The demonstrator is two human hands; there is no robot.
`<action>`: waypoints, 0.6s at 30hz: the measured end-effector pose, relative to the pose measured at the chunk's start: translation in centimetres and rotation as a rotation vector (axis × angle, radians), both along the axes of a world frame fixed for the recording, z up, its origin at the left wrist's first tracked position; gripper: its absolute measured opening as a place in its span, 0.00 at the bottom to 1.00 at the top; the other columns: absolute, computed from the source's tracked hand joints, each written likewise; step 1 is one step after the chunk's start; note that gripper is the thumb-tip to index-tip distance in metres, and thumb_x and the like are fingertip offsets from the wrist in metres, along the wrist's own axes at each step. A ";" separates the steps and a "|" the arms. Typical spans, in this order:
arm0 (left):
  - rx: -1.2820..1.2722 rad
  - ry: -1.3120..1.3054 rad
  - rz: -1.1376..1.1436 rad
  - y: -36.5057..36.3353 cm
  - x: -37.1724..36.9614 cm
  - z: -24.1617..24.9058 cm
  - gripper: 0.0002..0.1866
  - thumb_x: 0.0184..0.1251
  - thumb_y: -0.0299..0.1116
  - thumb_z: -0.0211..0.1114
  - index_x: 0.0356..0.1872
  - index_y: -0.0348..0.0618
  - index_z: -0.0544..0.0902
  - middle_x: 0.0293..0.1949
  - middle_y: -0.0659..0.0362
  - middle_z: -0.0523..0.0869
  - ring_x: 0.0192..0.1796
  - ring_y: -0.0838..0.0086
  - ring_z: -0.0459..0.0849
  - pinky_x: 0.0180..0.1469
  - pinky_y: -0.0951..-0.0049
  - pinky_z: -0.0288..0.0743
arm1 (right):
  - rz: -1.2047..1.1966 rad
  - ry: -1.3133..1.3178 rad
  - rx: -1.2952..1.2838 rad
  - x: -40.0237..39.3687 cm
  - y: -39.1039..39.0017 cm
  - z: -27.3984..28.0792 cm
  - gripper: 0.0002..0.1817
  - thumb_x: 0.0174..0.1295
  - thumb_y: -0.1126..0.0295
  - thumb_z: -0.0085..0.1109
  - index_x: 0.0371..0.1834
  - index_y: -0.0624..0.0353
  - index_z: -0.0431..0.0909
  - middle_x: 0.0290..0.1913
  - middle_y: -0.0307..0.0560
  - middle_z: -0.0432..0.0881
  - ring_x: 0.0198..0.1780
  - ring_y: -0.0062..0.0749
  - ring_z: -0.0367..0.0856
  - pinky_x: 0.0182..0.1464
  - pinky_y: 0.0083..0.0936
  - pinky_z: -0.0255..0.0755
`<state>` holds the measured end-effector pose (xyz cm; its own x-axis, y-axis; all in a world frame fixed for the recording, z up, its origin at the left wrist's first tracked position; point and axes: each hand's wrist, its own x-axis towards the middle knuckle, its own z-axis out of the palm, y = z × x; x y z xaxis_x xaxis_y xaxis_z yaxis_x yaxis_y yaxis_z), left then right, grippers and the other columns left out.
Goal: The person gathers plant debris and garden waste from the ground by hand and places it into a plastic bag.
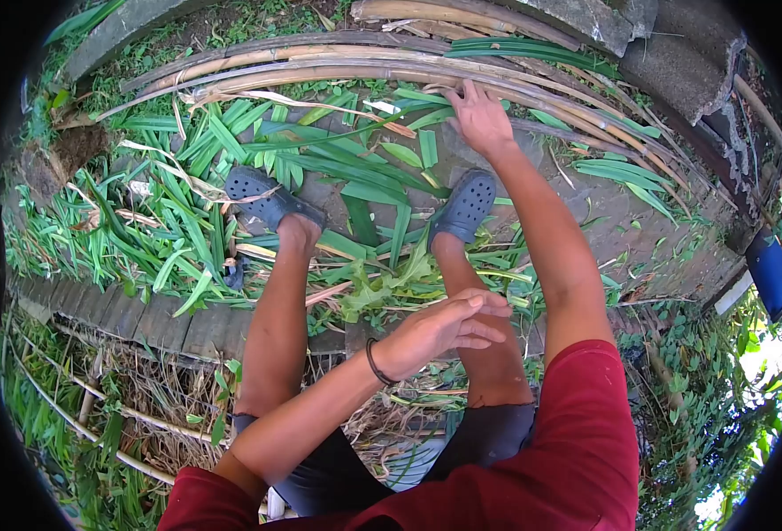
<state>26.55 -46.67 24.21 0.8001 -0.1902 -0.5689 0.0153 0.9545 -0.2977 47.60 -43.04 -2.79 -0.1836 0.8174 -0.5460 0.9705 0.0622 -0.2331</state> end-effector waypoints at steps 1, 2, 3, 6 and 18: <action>-0.002 0.002 0.000 -0.1 -0.1 0.0 0.29 0.83 0.53 0.44 0.69 0.40 0.69 0.68 0.53 0.73 0.63 0.66 0.78 0.67 0.63 0.68 | 0.001 0.012 0.008 0.0 0.0 0.2 0.27 0.60 0.62 0.65 0.65 0.48 0.73 0.59 0.46 0.74 0.62 0.42 0.76 0.61 0.41 0.72; -0.004 -0.005 -0.003 -0.2 -0.1 0.1 0.29 0.83 0.53 0.44 0.69 0.39 0.69 0.68 0.53 0.73 0.63 0.66 0.78 0.67 0.64 0.68 | 0.001 0.024 0.018 -0.1 0.0 0.4 0.33 0.60 0.61 0.67 0.70 0.46 0.69 0.60 0.46 0.73 0.62 0.42 0.75 0.62 0.41 0.71; -0.003 -0.014 -0.004 -0.2 -0.1 0.1 0.29 0.83 0.53 0.44 0.69 0.39 0.69 0.68 0.53 0.73 0.64 0.66 0.78 0.67 0.64 0.67 | 0.003 0.023 0.021 -0.1 0.0 0.2 0.33 0.60 0.61 0.67 0.70 0.46 0.69 0.60 0.46 0.73 0.62 0.42 0.75 0.62 0.41 0.71; -0.016 -0.008 -0.005 0.1 0.0 0.1 0.29 0.83 0.53 0.44 0.68 0.39 0.69 0.67 0.52 0.73 0.64 0.66 0.78 0.68 0.64 0.67 | 0.082 0.015 -0.083 -0.3 0.1 -0.6 0.33 0.62 0.60 0.66 0.71 0.46 0.67 0.61 0.46 0.73 0.60 0.42 0.77 0.64 0.39 0.70; 0.000 -0.007 0.012 0.0 -0.1 0.2 0.28 0.83 0.52 0.44 0.69 0.40 0.69 0.67 0.53 0.73 0.63 0.66 0.78 0.68 0.64 0.67 | -0.049 0.210 0.185 -1.4 -2.2 -3.4 0.09 0.60 0.65 0.61 0.41 0.53 0.78 0.37 0.49 0.84 0.44 0.44 0.85 0.51 0.42 0.74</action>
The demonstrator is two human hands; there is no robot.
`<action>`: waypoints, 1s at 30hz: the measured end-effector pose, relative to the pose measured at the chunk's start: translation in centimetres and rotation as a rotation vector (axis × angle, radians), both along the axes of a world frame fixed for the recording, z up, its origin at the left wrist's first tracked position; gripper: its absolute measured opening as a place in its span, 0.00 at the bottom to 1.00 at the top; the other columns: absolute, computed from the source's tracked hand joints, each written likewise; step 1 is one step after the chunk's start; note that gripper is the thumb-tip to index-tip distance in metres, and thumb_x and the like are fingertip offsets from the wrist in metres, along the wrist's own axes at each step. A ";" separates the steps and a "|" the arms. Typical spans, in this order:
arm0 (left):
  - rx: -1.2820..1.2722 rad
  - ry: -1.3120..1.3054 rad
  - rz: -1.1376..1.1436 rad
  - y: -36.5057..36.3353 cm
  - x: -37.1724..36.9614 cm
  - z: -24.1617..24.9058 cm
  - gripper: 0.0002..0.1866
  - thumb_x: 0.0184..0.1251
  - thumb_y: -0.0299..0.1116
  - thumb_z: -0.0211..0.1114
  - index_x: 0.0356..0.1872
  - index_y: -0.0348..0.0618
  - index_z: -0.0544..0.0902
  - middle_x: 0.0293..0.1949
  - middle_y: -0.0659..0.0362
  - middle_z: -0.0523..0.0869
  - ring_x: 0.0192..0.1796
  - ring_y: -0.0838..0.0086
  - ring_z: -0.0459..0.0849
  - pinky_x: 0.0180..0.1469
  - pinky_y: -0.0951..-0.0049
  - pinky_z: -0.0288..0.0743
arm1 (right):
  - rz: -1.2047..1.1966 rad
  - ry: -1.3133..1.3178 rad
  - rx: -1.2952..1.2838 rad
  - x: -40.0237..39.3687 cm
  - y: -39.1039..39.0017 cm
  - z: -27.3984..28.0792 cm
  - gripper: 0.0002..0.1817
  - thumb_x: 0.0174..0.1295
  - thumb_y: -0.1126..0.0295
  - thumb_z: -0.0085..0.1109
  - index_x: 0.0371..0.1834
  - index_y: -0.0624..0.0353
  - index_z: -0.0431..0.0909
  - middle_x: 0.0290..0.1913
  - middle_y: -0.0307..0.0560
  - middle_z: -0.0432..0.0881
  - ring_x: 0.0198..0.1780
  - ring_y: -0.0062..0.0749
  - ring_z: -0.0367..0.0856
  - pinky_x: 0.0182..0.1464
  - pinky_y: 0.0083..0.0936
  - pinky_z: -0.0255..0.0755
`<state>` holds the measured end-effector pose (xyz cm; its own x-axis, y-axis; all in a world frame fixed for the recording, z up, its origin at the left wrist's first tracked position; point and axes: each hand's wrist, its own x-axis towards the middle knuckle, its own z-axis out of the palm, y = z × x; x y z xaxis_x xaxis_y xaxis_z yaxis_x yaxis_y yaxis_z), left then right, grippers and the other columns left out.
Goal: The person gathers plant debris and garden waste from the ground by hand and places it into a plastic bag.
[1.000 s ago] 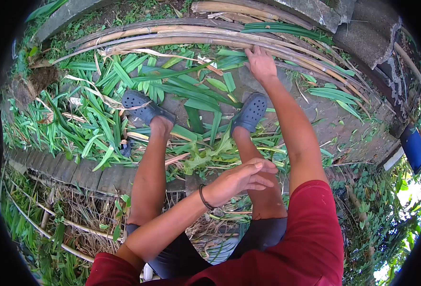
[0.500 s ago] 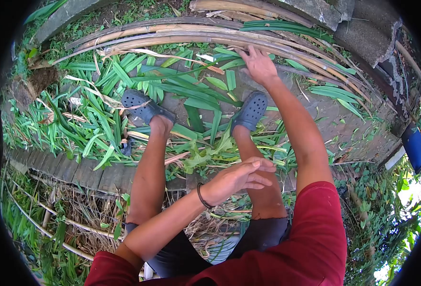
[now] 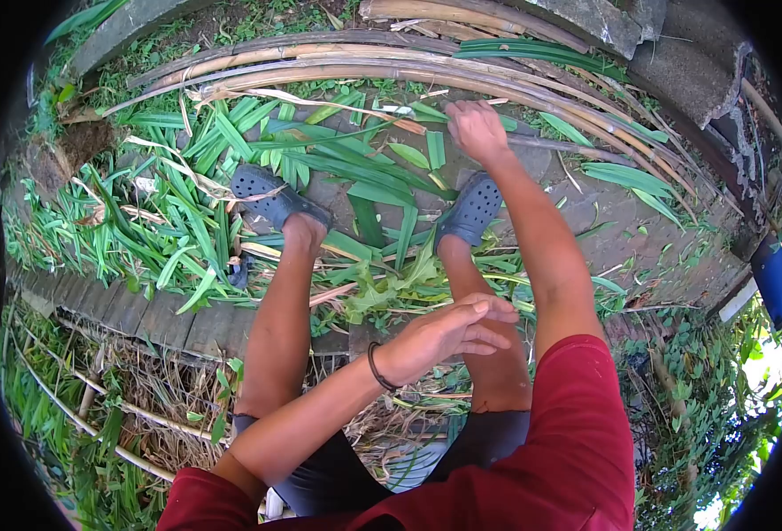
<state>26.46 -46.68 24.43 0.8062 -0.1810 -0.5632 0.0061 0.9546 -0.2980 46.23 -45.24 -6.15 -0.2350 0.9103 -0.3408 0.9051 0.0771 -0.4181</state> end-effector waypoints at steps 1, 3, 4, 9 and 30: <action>-0.002 -0.003 0.003 -0.2 0.1 0.1 0.28 0.83 0.52 0.44 0.69 0.40 0.69 0.67 0.53 0.73 0.63 0.66 0.78 0.68 0.64 0.67 | 0.003 -0.003 -0.002 -0.6 -0.3 0.4 0.09 0.60 0.65 0.61 0.41 0.53 0.78 0.37 0.49 0.84 0.44 0.44 0.85 0.51 0.42 0.74; -0.009 -0.020 -0.002 -0.4 0.0 0.0 0.28 0.83 0.51 0.44 0.69 0.41 0.69 0.67 0.53 0.73 0.63 0.66 0.78 0.68 0.62 0.66 | -0.587 0.061 -0.158 -3.1 -0.3 1.1 0.10 0.60 0.63 0.62 0.38 0.55 0.78 0.29 0.52 0.84 0.36 0.51 0.85 0.43 0.48 0.76; -0.007 -0.018 -0.002 -0.4 0.0 0.0 0.28 0.83 0.51 0.44 0.69 0.41 0.69 0.67 0.53 0.73 0.63 0.66 0.78 0.68 0.62 0.66 | -0.747 0.246 -0.245 -4.4 0.0 1.8 0.12 0.60 0.61 0.62 0.39 0.56 0.79 0.25 0.54 0.83 0.31 0.55 0.85 0.39 0.52 0.76; -0.002 -0.008 -0.014 -0.6 0.2 0.0 0.27 0.83 0.51 0.43 0.69 0.41 0.69 0.68 0.53 0.73 0.64 0.65 0.77 0.68 0.62 0.67 | 0.145 0.333 -0.591 -11.8 -2.9 7.3 0.16 0.57 0.58 0.69 0.43 0.54 0.83 0.36 0.54 0.85 0.42 0.53 0.85 0.48 0.47 0.79; -0.059 0.064 -0.023 0.9 0.7 -0.3 0.26 0.83 0.49 0.45 0.68 0.40 0.70 0.68 0.51 0.73 0.64 0.63 0.78 0.68 0.62 0.68 | -0.103 -0.560 -0.058 10.4 9.3 0.0 0.12 0.66 0.72 0.49 0.51 0.55 0.76 0.47 0.52 0.85 0.46 0.43 0.88 0.44 0.38 0.84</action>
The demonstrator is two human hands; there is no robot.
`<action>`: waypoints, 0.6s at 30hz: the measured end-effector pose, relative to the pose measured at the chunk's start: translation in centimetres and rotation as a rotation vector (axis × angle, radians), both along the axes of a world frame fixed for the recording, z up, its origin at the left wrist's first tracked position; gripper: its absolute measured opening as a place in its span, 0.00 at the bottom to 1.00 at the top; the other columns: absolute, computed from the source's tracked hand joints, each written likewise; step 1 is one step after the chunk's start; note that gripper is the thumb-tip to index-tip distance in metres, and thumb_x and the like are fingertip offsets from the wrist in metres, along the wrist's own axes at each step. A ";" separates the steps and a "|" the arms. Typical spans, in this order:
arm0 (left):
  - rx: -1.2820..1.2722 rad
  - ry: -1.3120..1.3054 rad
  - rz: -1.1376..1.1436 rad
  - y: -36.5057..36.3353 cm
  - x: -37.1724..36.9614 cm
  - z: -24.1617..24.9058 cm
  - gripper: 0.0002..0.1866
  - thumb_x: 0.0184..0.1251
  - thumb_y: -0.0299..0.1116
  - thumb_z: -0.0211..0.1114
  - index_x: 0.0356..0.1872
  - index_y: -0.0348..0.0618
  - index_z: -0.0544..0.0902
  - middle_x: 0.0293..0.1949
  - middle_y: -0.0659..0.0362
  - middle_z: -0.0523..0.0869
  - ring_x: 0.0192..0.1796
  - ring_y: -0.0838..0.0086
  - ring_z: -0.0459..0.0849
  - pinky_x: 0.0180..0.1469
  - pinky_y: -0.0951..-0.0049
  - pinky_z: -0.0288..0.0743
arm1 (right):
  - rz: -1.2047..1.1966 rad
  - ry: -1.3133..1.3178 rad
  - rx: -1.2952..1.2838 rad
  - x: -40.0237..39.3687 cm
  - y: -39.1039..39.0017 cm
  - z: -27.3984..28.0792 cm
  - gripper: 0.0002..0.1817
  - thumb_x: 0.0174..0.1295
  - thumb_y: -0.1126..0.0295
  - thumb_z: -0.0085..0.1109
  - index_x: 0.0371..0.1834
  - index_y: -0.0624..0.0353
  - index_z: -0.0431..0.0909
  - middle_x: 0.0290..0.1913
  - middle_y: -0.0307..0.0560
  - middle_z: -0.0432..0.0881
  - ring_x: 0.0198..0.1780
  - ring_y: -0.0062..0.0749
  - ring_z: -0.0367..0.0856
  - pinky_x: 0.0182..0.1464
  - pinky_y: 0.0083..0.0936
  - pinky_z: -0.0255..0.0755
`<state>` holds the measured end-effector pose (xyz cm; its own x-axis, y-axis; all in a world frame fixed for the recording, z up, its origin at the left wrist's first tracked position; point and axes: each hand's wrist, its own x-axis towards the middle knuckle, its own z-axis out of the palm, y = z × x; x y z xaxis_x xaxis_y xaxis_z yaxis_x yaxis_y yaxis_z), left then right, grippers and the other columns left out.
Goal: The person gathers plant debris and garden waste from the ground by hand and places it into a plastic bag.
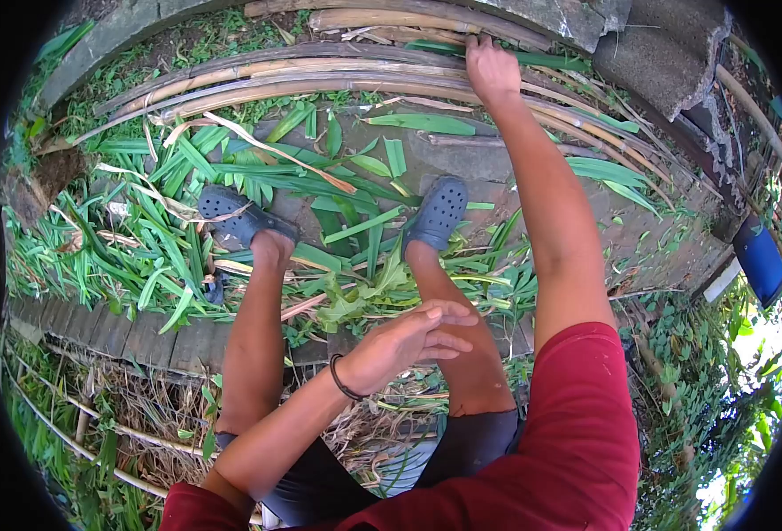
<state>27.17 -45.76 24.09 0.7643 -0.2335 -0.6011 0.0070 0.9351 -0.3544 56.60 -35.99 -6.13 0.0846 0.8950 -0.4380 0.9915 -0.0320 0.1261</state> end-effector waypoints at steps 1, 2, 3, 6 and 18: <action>-0.011 -0.005 -0.001 -0.3 0.0 -0.1 0.26 0.83 0.49 0.45 0.68 0.40 0.70 0.68 0.51 0.73 0.64 0.63 0.78 0.68 0.62 0.68 | -0.001 -0.005 -0.011 0.3 -0.1 0.3 0.12 0.66 0.72 0.49 0.51 0.55 0.76 0.47 0.52 0.85 0.46 0.43 0.88 0.44 0.38 0.84; -0.021 0.006 0.013 -0.6 -0.1 -0.3 0.26 0.83 0.49 0.45 0.68 0.40 0.70 0.69 0.51 0.73 0.64 0.63 0.78 0.68 0.62 0.68 | 0.020 0.009 -0.021 0.7 0.0 0.6 0.12 0.66 0.72 0.49 0.51 0.55 0.77 0.47 0.52 0.85 0.46 0.43 0.88 0.44 0.38 0.84; -0.028 0.016 0.028 -0.6 0.0 -0.5 0.25 0.83 0.48 0.45 0.68 0.40 0.70 0.69 0.51 0.73 0.64 0.63 0.78 0.68 0.61 0.68 | 0.042 0.021 -0.028 1.2 0.0 0.6 0.12 0.66 0.72 0.49 0.51 0.55 0.78 0.47 0.51 0.86 0.46 0.43 0.88 0.43 0.39 0.84; -0.039 -0.012 0.017 -0.2 0.3 0.0 0.25 0.83 0.48 0.46 0.68 0.40 0.70 0.69 0.51 0.73 0.64 0.62 0.79 0.68 0.61 0.68 | 0.025 0.098 -0.016 1.8 -0.6 0.9 0.11 0.66 0.67 0.51 0.49 0.53 0.79 0.42 0.53 0.87 0.45 0.47 0.88 0.42 0.43 0.83; -0.050 -0.001 -0.071 -1.7 1.8 -0.4 0.25 0.82 0.49 0.47 0.67 0.42 0.71 0.68 0.51 0.74 0.64 0.62 0.78 0.67 0.61 0.69 | -0.893 1.754 -1.129 -17.1 -5.6 11.4 0.34 0.63 0.45 0.67 0.66 0.57 0.77 0.61 0.53 0.81 0.51 0.35 0.84 0.50 0.33 0.85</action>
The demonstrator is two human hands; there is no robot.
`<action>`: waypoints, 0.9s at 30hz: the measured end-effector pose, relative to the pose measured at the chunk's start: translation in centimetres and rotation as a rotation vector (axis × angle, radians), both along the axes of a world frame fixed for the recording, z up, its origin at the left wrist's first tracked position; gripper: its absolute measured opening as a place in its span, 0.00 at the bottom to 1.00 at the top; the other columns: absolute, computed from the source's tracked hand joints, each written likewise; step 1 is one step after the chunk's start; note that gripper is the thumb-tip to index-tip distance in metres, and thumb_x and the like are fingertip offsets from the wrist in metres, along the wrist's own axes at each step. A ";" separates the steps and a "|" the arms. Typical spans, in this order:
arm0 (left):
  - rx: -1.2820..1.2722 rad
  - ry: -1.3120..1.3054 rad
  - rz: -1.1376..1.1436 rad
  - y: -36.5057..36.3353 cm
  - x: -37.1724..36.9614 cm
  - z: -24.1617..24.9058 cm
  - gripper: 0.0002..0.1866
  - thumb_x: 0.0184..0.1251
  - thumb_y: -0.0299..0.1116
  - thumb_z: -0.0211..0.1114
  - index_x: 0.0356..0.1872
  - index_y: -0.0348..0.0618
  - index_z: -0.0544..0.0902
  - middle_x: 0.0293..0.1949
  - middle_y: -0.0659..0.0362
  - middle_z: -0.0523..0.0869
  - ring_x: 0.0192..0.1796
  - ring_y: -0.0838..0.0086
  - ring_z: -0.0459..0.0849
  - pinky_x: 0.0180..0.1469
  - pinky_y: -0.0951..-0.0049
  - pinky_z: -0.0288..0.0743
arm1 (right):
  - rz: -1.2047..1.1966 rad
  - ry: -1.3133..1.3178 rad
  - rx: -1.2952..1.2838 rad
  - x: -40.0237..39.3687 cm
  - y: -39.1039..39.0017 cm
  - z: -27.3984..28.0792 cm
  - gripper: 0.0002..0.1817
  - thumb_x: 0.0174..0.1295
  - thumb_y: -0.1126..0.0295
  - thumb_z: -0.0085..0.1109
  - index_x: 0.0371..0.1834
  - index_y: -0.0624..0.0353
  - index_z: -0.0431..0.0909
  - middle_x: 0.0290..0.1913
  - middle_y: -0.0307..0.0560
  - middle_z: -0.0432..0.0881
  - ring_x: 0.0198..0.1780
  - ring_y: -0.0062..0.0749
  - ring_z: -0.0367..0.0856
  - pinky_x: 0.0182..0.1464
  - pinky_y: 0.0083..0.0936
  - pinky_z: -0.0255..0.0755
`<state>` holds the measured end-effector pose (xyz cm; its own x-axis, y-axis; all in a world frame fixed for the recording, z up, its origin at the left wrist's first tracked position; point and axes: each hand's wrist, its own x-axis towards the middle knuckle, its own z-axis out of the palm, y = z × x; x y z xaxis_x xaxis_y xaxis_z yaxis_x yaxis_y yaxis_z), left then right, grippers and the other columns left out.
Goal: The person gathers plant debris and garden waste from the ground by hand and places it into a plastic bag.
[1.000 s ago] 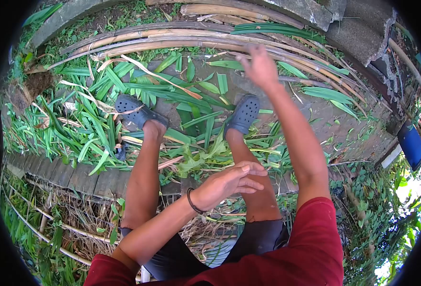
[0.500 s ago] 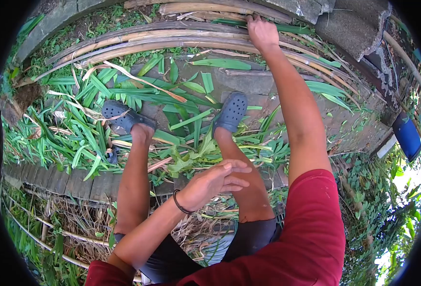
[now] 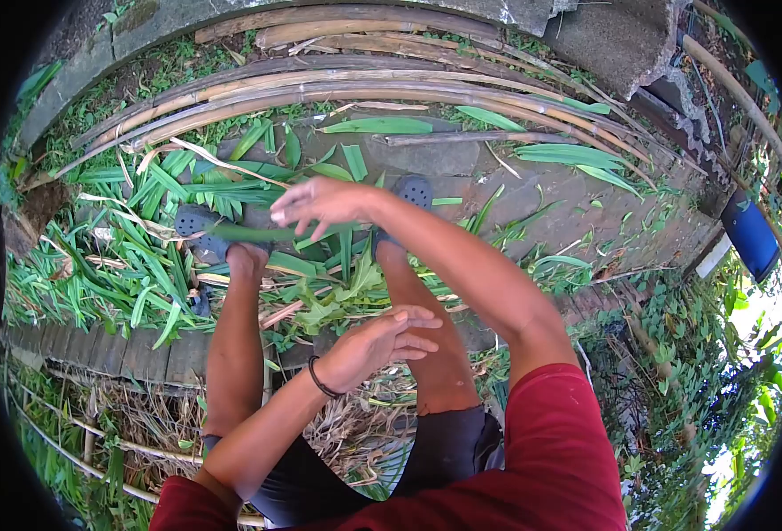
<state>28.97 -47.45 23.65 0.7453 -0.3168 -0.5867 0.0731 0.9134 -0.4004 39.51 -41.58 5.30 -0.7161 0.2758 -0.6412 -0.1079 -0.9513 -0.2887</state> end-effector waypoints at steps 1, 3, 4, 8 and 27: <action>0.005 0.012 0.017 0.1 0.1 -0.2 0.25 0.82 0.49 0.47 0.67 0.42 0.71 0.68 0.51 0.74 0.64 0.62 0.78 0.67 0.61 0.69 | -0.043 0.009 -0.046 -0.4 -0.9 0.3 0.37 0.64 0.43 0.66 0.69 0.56 0.74 0.65 0.54 0.78 0.57 0.40 0.82 0.58 0.37 0.80; 0.010 0.029 0.025 0.2 0.1 -0.7 0.25 0.82 0.49 0.47 0.67 0.43 0.71 0.69 0.51 0.74 0.64 0.62 0.78 0.67 0.61 0.69 | 0.028 -0.353 0.272 1.2 -2.2 -1.1 0.35 0.64 0.44 0.66 0.66 0.57 0.76 0.65 0.57 0.77 0.60 0.47 0.80 0.65 0.41 0.73; -0.002 0.043 0.038 0.1 0.0 -0.9 0.25 0.82 0.49 0.47 0.67 0.43 0.71 0.69 0.51 0.74 0.64 0.62 0.78 0.67 0.61 0.69 | 0.092 -0.641 0.440 2.9 -3.8 -3.0 0.34 0.64 0.45 0.66 0.64 0.58 0.77 0.63 0.57 0.78 0.57 0.47 0.82 0.62 0.41 0.74; -0.013 0.043 -0.012 -1.1 0.3 -1.0 0.25 0.82 0.49 0.46 0.67 0.42 0.71 0.69 0.51 0.73 0.65 0.61 0.78 0.68 0.61 0.68 | 0.102 -1.458 0.487 14.7 -8.2 -8.0 0.22 0.61 0.54 0.66 0.52 0.59 0.82 0.55 0.59 0.81 0.58 0.53 0.79 0.62 0.43 0.74; -0.030 0.078 -0.113 -4.4 1.6 -1.5 0.24 0.82 0.49 0.48 0.66 0.42 0.72 0.69 0.49 0.73 0.63 0.61 0.79 0.68 0.60 0.69 | 0.785 -1.979 0.628 24.7 -13.5 -12.5 0.20 0.65 0.52 0.59 0.50 0.53 0.85 0.57 0.46 0.77 0.59 0.40 0.75 0.57 0.41 0.67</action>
